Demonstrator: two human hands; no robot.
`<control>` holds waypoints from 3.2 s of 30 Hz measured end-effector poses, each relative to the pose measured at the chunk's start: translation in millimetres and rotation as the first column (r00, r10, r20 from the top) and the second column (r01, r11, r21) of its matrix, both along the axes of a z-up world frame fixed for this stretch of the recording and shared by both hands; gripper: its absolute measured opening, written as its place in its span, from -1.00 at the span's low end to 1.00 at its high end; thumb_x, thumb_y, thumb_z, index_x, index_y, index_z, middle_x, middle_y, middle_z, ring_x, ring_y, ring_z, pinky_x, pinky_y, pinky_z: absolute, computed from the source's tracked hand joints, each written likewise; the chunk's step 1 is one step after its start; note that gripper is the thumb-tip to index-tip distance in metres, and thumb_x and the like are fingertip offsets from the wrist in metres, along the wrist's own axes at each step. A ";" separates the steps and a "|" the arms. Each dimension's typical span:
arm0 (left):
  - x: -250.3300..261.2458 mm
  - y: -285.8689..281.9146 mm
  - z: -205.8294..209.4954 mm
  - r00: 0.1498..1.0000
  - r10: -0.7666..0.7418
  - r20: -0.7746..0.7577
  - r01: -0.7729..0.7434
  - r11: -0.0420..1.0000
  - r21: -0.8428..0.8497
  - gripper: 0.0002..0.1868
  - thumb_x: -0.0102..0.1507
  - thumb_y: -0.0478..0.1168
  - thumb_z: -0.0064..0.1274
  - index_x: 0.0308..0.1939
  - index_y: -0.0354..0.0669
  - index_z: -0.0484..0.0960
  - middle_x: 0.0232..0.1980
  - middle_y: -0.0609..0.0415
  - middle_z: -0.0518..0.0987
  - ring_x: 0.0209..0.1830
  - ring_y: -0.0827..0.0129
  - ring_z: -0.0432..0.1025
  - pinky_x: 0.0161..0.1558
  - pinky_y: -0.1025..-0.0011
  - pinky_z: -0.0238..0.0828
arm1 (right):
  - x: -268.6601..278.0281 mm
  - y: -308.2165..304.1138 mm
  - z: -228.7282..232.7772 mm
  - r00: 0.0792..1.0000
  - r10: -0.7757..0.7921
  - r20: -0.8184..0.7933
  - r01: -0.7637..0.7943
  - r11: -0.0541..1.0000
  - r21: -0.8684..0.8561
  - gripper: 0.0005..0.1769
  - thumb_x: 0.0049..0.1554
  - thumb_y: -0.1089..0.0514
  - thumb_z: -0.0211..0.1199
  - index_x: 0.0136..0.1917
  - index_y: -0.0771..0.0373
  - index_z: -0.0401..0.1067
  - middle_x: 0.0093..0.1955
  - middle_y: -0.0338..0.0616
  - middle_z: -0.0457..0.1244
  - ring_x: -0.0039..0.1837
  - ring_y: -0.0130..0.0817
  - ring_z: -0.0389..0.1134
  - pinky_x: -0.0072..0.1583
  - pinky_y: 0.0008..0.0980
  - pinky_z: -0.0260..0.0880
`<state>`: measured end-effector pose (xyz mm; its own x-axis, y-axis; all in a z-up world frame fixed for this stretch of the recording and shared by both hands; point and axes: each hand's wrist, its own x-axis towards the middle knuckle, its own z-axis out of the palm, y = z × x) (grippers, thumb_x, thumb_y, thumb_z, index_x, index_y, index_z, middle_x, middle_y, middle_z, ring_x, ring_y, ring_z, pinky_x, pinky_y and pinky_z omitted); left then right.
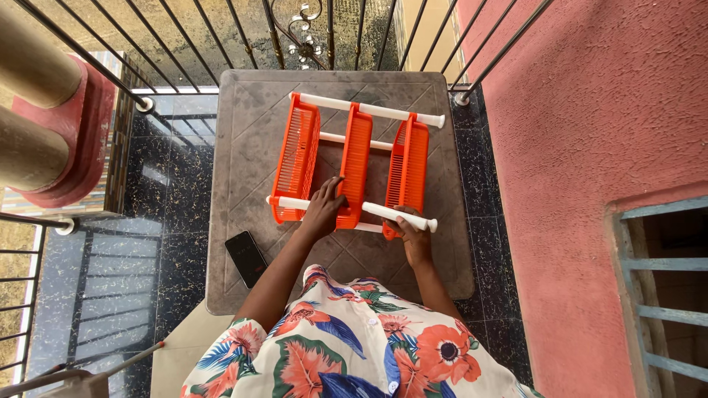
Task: The person assembles a three-tier orange plastic dish rack by inserting white plastic poles into the basket slots. They repeatedly insert and remove the poles to align the tiers, then secure the structure by pushing the poles fully into place.
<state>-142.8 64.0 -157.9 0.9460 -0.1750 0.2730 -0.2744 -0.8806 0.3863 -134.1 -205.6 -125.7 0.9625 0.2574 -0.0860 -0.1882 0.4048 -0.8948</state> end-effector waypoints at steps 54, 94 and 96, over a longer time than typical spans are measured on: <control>-4.4 13.8 -23.4 0.975 0.033 -0.218 -0.020 0.998 0.059 -0.63 0.07 -0.07 0.38 -0.04 0.29 0.70 -0.26 0.20 0.55 -0.03 0.28 0.47 0.39 0.04 0.01 | 94.4 27.8 -27.1 0.272 0.962 0.016 0.186 -0.037 -0.982 -0.41 0.28 -0.34 -0.04 -0.07 0.20 0.46 -0.33 -0.08 0.33 -0.19 -0.11 0.38 -0.06 -0.05 0.37; -17.5 21.7 -24.6 0.986 0.048 -0.162 -0.073 0.985 -0.158 -0.46 0.17 0.02 0.31 0.25 0.44 0.62 -0.09 0.28 0.62 0.04 0.36 0.44 0.29 0.19 0.11 | 40.6 43.9 -3.1 0.995 -0.099 0.015 0.100 0.974 -0.204 -0.29 0.07 0.33 0.33 0.35 0.03 0.04 0.15 -0.11 0.23 0.13 -0.27 0.45 0.04 -0.21 0.58; -16.7 21.7 -25.9 0.987 0.041 -0.152 -0.067 0.983 -0.169 -0.50 0.15 0.01 0.32 0.20 0.42 0.65 -0.09 0.29 0.63 0.05 0.37 0.44 0.28 0.19 0.11 | 39.2 42.7 -8.2 0.991 -0.133 0.032 0.136 0.957 -0.256 -0.22 0.04 0.35 0.32 0.39 -0.03 -0.01 0.18 -0.20 0.14 0.12 -0.26 0.42 0.03 -0.20 0.57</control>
